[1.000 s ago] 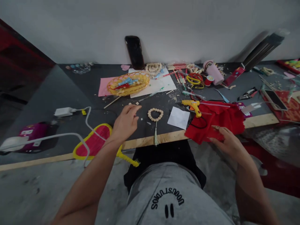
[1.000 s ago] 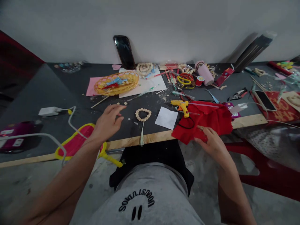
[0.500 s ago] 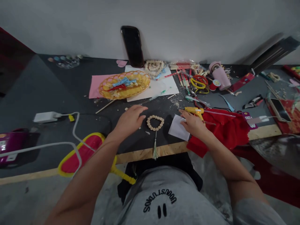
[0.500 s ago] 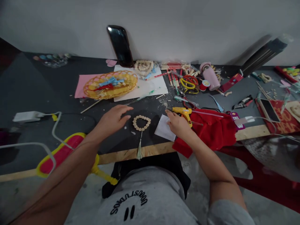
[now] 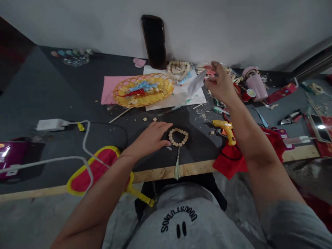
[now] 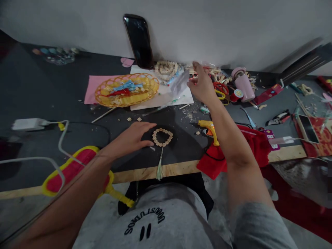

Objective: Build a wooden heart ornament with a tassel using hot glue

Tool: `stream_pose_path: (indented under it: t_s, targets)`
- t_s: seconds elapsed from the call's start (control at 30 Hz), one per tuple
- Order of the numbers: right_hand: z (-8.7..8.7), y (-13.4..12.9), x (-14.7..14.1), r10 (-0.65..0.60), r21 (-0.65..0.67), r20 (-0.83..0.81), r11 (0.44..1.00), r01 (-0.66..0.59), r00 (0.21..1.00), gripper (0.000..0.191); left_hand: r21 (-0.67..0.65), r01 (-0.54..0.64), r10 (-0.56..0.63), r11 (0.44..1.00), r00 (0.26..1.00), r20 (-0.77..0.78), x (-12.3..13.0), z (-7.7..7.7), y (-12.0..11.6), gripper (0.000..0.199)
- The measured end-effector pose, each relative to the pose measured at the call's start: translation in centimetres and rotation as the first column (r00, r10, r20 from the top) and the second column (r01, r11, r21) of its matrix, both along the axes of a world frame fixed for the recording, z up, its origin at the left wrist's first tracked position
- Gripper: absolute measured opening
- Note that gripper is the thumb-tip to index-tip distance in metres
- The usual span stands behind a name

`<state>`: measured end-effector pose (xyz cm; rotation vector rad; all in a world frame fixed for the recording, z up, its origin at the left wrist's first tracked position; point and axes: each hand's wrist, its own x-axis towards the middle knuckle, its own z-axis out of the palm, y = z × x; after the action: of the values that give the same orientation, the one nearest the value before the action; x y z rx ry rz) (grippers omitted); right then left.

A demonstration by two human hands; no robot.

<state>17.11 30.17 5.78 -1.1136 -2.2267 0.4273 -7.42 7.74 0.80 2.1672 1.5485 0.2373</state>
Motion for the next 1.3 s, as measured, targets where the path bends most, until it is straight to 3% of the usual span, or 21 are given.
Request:
stream_pose_path:
  t_s: [0.07,0.17,0.27,0.37,0.57,1.07,1.3]
  targets:
    - [-0.3,-1.4,-0.1,0.027,0.016,0.008,1.0,-0.027,1.0,0.041,-0.005,0.004,-0.004,1.0,1.0,-0.014,0.2,-0.3,-0.2,0.064]
    - [-1.3,-7.2,0.8,0.13,-0.084,0.089,0.989,-0.123,0.988,0.027,0.0,0.0,0.0,1.0,0.999,-0.035,0.5,-0.9,-0.2,0.065]
    - [-3.2,-13.3,1.8,0.251,-0.231,0.151,0.949,-0.213,0.956,0.016,0.0,-0.006,0.006,1.0,0.998,-0.056,0.6,-1.3,-0.2,0.063]
    - [-5.3,-16.5,2.1,0.249,-0.296,0.13,0.934,-0.202,0.96,0.009,0.003,-0.019,0.019,1.0,0.997,-0.08,0.8,-1.4,-0.3,0.057]
    - [-7.0,-17.0,1.5,0.214,-0.274,0.138,0.947,-0.17,0.967,0.009,0.028,-0.051,0.053,0.998,0.994,-0.091,1.6,-1.3,-0.5,0.053]
    - [-7.0,-16.9,0.7,0.167,-0.225,0.164,0.966,-0.128,0.972,0.014,0.038,-0.065,0.069,0.997,0.988,-0.139,1.8,-1.3,-0.6,0.056]
    - [-6.5,-16.7,0.2,0.203,-0.273,0.214,0.952,-0.141,0.956,0.019,0.011,-0.044,0.045,0.999,0.99,-0.136,1.7,-1.3,-0.4,0.058]
